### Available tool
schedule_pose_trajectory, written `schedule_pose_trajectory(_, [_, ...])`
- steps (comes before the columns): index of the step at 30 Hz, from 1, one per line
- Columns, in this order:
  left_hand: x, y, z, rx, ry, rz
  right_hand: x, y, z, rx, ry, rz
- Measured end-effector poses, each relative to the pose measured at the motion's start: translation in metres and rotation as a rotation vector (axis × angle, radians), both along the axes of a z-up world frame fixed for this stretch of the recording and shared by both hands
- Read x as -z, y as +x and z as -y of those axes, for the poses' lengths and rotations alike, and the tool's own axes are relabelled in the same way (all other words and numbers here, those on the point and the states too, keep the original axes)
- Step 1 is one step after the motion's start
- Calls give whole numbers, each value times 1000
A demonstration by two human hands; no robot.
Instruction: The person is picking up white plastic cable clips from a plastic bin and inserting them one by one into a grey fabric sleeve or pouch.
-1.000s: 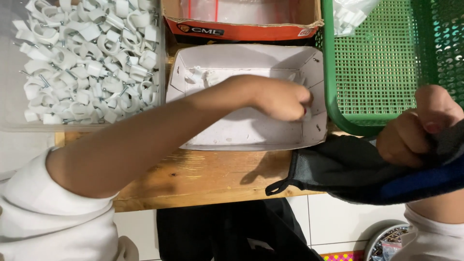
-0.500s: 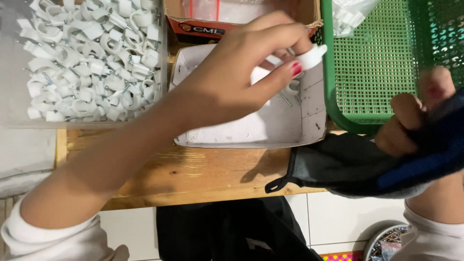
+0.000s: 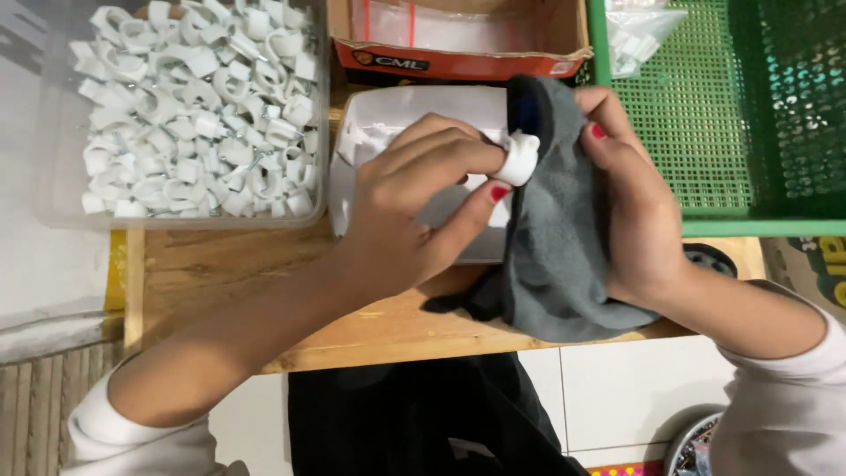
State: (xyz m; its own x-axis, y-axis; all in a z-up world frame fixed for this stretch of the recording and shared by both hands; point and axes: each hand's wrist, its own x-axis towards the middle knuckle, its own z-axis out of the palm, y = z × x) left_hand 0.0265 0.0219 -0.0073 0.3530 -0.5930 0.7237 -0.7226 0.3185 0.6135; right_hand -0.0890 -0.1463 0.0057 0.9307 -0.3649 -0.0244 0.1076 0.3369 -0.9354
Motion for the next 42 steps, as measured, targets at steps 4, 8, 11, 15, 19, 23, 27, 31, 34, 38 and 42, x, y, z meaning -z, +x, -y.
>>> schedule_pose_trajectory(4, [6,4,2,9,11,91,1,17,-22,-3,-13,180])
schedule_pose_trajectory(8, [-4,3,-1,54,70,77,10,16,-20,-98,224,149])
schedule_pose_trajectory(11, [-2,3,-1,56,101,33,19,13,-13,-117,297,161])
schedule_pose_trajectory(15, [-2,3,-6,92,96,-104,29,11,-10,63,421,-11])
schedule_pose_trajectory(19, [0,3,-8,62,125,-142,38,12,-5,178,407,-71])
schedule_pose_trajectory(23, [2,7,-3,35,97,-91,40,14,-2,132,458,-17])
schedule_pose_trajectory(27, [6,7,-3,2,87,-141,38,13,-4,167,439,-60])
schedule_pose_trajectory(31, [2,5,-6,-62,126,-363,28,13,-10,149,527,-125])
schedule_pose_trajectory(34, [3,5,-4,-71,104,-446,28,15,-9,121,523,-170])
schedule_pose_trajectory(38, [9,7,-7,-111,121,-366,30,16,-7,-29,333,-105])
schedule_pose_trajectory(42, [12,10,-6,-173,126,-267,23,16,-9,-98,175,-71])
